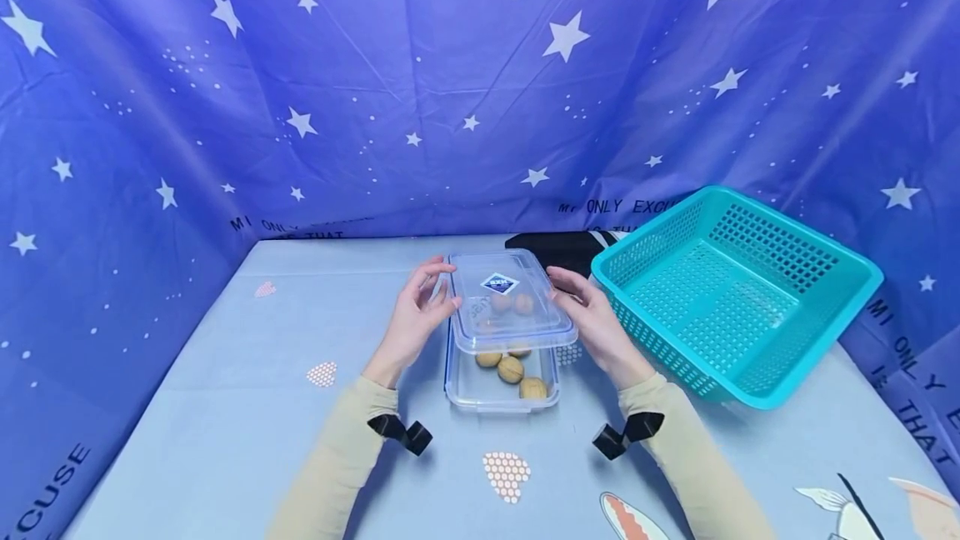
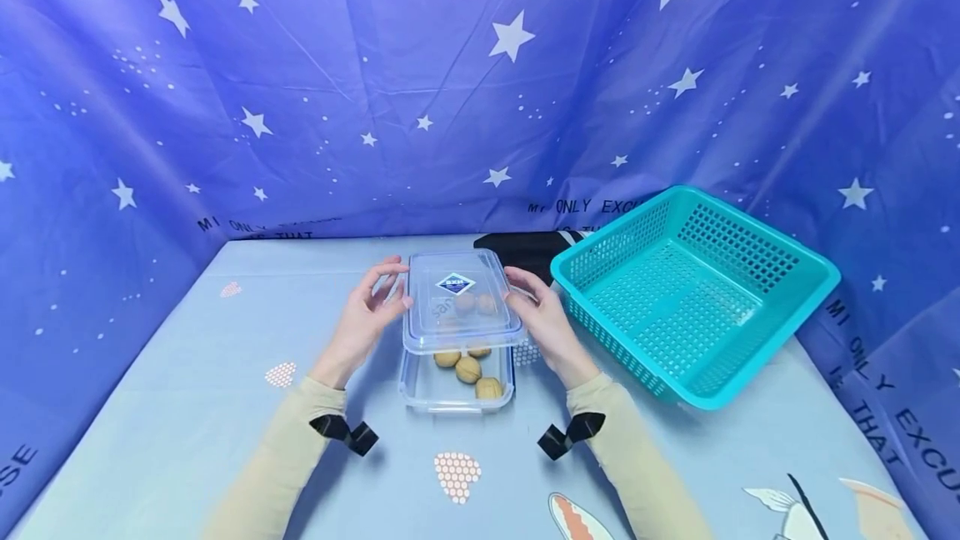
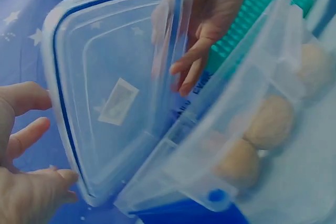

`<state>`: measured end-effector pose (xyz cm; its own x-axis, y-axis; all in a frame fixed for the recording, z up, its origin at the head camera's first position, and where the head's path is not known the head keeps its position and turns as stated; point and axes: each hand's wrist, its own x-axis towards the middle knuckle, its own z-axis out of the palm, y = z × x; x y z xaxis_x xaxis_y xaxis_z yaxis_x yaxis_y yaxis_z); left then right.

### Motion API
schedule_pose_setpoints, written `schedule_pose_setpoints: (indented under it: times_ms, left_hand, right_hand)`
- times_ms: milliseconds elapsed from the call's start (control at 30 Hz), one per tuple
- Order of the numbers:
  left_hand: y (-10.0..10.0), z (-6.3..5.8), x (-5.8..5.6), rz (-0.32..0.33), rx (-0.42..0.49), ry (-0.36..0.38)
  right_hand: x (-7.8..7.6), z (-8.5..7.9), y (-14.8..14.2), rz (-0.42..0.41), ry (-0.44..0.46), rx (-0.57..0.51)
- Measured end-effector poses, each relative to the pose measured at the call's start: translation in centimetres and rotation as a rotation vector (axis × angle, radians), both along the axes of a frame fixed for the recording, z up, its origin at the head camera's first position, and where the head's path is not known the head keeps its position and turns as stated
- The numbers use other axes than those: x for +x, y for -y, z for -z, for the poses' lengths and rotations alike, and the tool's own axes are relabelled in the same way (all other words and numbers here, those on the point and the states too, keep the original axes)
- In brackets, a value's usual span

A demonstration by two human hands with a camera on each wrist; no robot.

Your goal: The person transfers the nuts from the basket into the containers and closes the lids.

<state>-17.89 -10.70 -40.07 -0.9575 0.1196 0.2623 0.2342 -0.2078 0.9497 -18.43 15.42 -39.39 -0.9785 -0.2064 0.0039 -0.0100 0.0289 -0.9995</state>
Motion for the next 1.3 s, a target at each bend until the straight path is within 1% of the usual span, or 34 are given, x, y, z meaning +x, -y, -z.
schedule_pose_setpoints:
  times_ms: [67,133,200,300,400,567,667,733,833,900,1067,1300]
  left_hand:
    - [-0.1,0.4,0.1,0.018,0.004,0.044]
    - [-0.1,0.8,0.1,0.046,-0.003,0.068]
    - [-0.1,1.0,0.2,0.064,-0.020,0.073]
    - [0.1,1.4,0.0,0.072,-0.046,0.052]
    - [0.4,1.5,-0.2,0.073,-0.097,0.037]
    - [1.0,1.7,-0.3,0.094,-0.208,0.057]
    - [1.2,2.1,-0.3,0.092,-0.293,0.043]
    - [1.2,2.4,-0.4,0.094,-0.334,0.030]
    - [1.3,2.8,-0.5,0.110,-0.392,0.022]
    - [1.3,3.0,-0.6,0.126,-0.420,0.025]
    - [1.3,3.5,-0.7,0.146,-0.457,0.017]
    - [1.5,3.8,-0.4,0.181,-0.450,0.008]
  right_hand:
    - [0.1,0.4,0.2,-0.002,0.003,0.024]
    - [0.2,0.7,0.3,0.002,0.000,0.045]
    - [0.3,0.9,0.4,0.005,-0.006,0.069]
    - [0.4,1.3,0.4,0.004,-0.026,0.093]
    - [0.4,1.6,0.4,0.002,-0.069,0.132]
    - [0.5,1.6,0.3,0.023,-0.111,0.213]
    - [0.6,1.4,0.3,0.030,-0.103,0.276]
    - [0.7,1.3,0.4,0.035,-0.098,0.327]
    - [0.8,1.2,0.3,0.039,-0.084,0.396]
    - [0.9,1.1,0.2,0.036,-0.077,0.423]
    - [0.9,1.1,-0.2,0.007,-0.081,0.449]
    - [1.0,1.3,-0.6,-0.039,-0.110,0.422]
